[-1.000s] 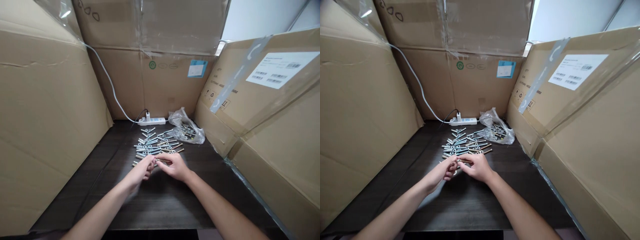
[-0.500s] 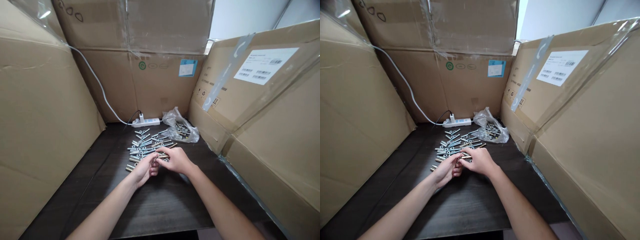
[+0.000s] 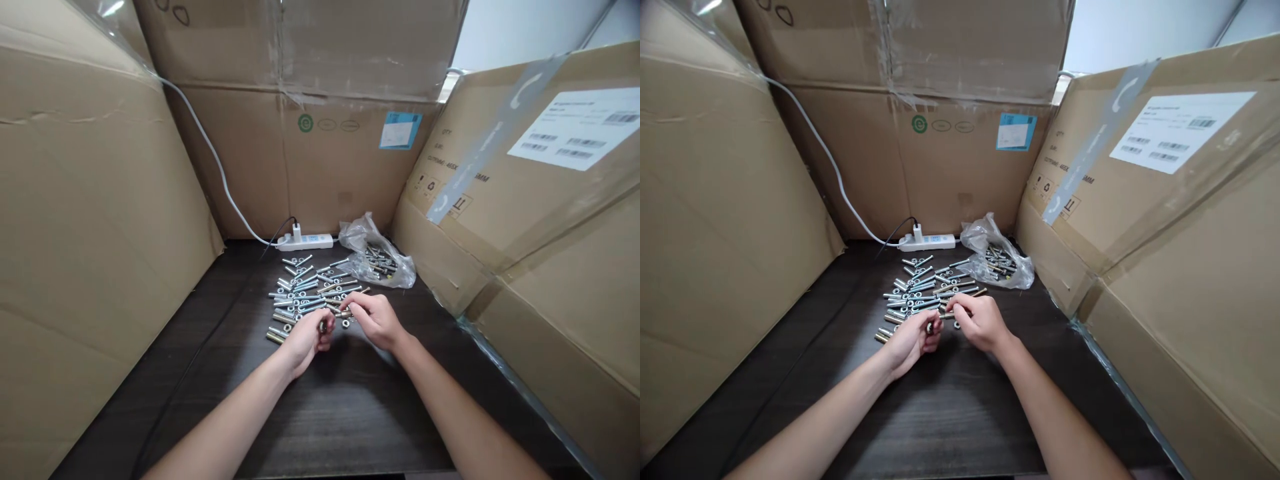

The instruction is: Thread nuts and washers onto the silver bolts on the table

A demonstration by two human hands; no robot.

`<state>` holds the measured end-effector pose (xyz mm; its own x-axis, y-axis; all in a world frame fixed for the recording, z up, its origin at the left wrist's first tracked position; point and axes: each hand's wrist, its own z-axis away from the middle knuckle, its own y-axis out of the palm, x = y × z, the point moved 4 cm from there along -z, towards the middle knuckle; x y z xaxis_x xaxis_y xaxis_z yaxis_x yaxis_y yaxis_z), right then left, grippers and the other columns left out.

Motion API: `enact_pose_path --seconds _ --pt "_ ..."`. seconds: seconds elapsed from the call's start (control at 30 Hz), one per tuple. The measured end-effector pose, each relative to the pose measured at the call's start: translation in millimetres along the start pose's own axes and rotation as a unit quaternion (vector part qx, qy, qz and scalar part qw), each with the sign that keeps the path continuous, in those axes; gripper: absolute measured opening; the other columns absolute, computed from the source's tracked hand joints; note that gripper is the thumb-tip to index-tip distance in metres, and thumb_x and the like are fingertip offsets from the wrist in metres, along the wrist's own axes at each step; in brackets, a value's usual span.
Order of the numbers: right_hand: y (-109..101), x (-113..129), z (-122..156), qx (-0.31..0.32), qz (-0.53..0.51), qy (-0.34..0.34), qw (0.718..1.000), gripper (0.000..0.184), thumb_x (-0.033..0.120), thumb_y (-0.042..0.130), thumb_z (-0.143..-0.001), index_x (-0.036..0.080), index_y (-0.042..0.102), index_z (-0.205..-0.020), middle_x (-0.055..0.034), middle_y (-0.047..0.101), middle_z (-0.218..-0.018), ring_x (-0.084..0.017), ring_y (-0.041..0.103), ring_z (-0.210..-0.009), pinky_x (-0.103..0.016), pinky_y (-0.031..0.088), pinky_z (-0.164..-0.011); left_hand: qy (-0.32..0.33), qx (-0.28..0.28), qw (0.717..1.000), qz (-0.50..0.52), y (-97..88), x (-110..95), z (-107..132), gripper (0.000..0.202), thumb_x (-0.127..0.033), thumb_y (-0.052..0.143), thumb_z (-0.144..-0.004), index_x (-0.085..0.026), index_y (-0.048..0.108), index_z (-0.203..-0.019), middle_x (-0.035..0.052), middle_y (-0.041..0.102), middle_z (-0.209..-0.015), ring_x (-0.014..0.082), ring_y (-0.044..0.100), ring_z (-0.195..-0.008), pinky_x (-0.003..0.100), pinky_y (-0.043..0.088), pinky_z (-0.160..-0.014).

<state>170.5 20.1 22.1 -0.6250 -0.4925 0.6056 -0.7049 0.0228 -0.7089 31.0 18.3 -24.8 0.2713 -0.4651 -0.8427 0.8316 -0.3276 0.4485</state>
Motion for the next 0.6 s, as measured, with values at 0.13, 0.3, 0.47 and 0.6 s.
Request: enact_pose_path --seconds 0.13,0.3,0.47,0.6 --pt "7 -1 0 0.018 0.000 0.001 1.000 0.028 0.025 0.038 -0.087 0.017 0.064 -0.080 0.0008 0.060 -0.060 -0.010 0.049 -0.052 -0.020 0.036 -0.057 -0.001 0.019 0.999 -0.044 4.6 3 1 0.025 -0.041 0.048 -0.081 -0.017 0.043 -0.077 -0.0068 0.030 -0.061 0.0047 0.021 -0.046 0.019 0.013 -0.044" --pt "8 -1 -2 0.035 0.023 0.016 0.999 0.023 0.025 0.040 -0.086 0.018 0.060 -0.076 0.0020 0.058 -0.061 -0.010 0.048 -0.053 -0.020 0.033 -0.056 0.079 0.025 0.973 -0.218 11.7 -7 6 0.030 -0.045 0.049 -0.082 -0.016 0.047 -0.075 -0.0058 0.031 -0.059 0.0076 0.024 -0.050 0.021 0.019 -0.047" --pt "6 -2 -3 0.032 0.113 0.028 0.993 0.031 0.026 0.041 -0.085 0.018 0.050 -0.057 0.0032 0.048 -0.051 -0.009 0.039 -0.048 -0.022 0.024 -0.051 0.139 0.066 0.936 -0.318 16.8 -11 10 0.028 -0.040 0.048 -0.084 -0.015 0.051 -0.072 -0.0029 0.042 -0.065 0.0098 0.034 -0.059 0.022 0.029 -0.055" --pt "9 -1 -4 0.058 0.154 0.024 0.986 0.037 0.027 0.038 -0.088 0.017 0.054 -0.055 0.0020 0.052 -0.051 -0.009 0.039 -0.047 -0.024 0.021 -0.052 0.168 0.054 0.892 -0.416 12.2 -10 10 0.029 -0.041 0.046 -0.085 -0.016 0.052 -0.073 -0.0025 0.044 -0.064 0.0108 0.036 -0.058 0.022 0.030 -0.055"
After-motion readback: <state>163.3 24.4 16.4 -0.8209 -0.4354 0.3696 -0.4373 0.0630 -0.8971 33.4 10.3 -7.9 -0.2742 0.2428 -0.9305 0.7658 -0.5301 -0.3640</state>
